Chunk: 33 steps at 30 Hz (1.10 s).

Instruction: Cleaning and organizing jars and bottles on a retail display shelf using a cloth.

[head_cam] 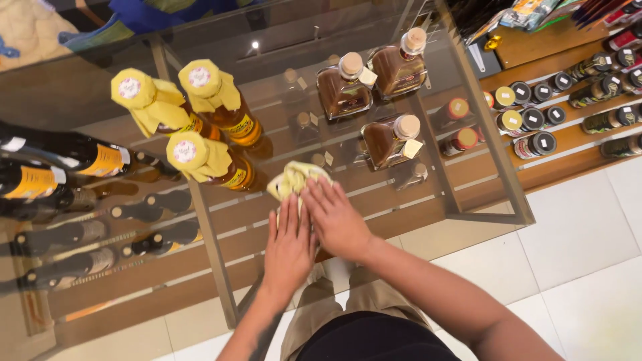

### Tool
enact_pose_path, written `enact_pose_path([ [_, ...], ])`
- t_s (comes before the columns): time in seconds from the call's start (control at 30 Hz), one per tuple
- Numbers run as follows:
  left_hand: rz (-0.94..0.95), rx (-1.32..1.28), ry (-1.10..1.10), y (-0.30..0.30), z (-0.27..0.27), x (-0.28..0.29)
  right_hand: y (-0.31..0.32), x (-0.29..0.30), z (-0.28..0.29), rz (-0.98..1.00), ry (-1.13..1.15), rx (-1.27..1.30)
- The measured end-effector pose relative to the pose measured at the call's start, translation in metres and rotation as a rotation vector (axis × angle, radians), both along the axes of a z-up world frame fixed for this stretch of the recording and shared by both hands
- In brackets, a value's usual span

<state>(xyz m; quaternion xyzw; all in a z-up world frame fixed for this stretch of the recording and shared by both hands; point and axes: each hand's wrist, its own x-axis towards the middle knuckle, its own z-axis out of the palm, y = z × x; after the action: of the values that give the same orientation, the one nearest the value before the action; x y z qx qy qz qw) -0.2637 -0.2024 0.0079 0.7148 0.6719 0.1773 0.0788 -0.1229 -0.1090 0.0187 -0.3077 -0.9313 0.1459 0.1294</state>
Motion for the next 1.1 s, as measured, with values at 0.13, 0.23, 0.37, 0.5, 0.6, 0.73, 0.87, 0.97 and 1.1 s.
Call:
enact_pose_path([
  [0.13,-0.043,-0.039,-0.014,-0.021,-0.008,0.018,-0.022,0.030,0.005,0.025,0.011,-0.052],
  [0.23,-0.089,0.001,-0.042,0.002,-0.006,0.022,-0.003,0.039,-0.004,-0.022,-0.075,0.011],
  [0.37,-0.045,0.042,-0.032,0.048,-0.009,0.006,0.042,0.008,-0.007,-0.074,-0.020,0.015],
  [0.5,0.099,0.054,0.019,0.055,-0.012,-0.019,0.068,-0.041,-0.013,-0.017,0.001,0.041],
  [0.6,0.151,-0.004,0.061,0.025,-0.011,-0.016,0.045,-0.048,0.000,0.040,-0.038,-0.015],
  [0.73,0.139,-0.043,0.000,-0.022,-0.005,0.010,0.000,-0.004,0.010,0.151,-0.037,-0.067],
  [0.87,-0.009,0.013,-0.036,-0.016,-0.007,0.028,-0.007,0.031,0.005,0.063,-0.077,-0.048],
  [0.97,-0.074,0.019,-0.033,0.028,-0.006,0.024,0.025,0.033,-0.002,-0.037,-0.083,-0.008],
  [1.1,-0.030,0.106,0.023,0.079,-0.012,0.005,0.071,0.007,-0.001,-0.136,-0.010,-0.055],
])
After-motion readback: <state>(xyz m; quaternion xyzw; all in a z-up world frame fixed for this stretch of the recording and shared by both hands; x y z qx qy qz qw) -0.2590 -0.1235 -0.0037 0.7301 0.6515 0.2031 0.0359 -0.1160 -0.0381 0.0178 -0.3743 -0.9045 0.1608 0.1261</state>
